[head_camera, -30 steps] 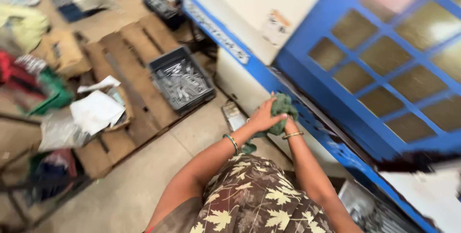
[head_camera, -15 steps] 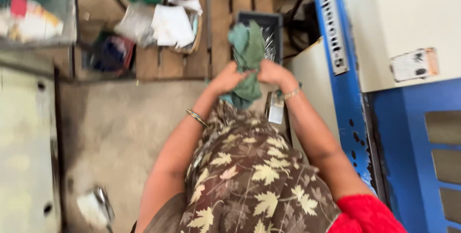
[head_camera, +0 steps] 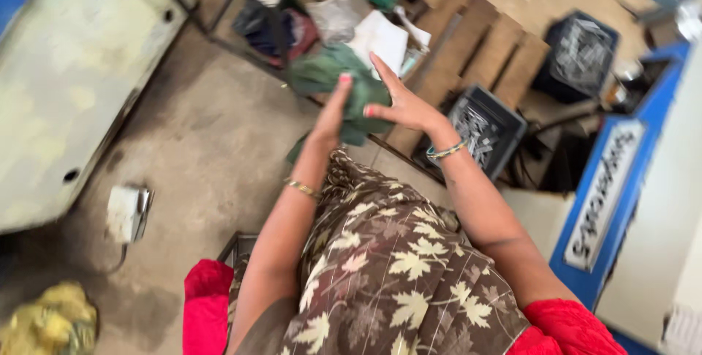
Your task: The person opens the door of a CNC lathe, inserts a metal rod into the chuck, and closes the door. They then wipe the door with a cloth and repeat the insertion process. The person handles metal rods and a cloth while operating the machine.
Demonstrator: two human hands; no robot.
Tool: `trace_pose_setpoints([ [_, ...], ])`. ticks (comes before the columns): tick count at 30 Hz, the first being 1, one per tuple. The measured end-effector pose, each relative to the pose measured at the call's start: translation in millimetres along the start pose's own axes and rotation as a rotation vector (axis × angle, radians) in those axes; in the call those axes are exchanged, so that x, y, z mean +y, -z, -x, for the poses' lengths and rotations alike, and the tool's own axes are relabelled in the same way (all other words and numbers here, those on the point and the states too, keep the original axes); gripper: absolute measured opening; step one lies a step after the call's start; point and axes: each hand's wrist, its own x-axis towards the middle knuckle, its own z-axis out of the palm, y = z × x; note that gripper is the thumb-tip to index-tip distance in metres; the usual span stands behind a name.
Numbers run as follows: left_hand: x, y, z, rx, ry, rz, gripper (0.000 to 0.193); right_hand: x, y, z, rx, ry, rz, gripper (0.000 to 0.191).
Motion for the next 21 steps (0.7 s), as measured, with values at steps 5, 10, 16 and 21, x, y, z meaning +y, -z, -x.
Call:
trace_pose_setpoints([
  [5, 34, -7, -63, 0.247, 0.081, 0.174, 0.090, 14, -52, -105, 0.281, -0.085, -0.260, 0.053],
  [10, 83, 41, -103, 0.300, -0.120, 0.054, 0.087, 20, -47, -219, 0.436, 0.012, -0.105, 0.033],
  [16, 130, 104, -72, 0.616, -0.440, -0.233, 0.092, 1, -70, -358, 0.482, -0.137, -0.100, 0.038],
  [21, 193, 162, -48, 0.596, -0.096, 0.311, 0.090, -46, -134, -435, 0.188, -0.312, -1.072, 0.055],
])
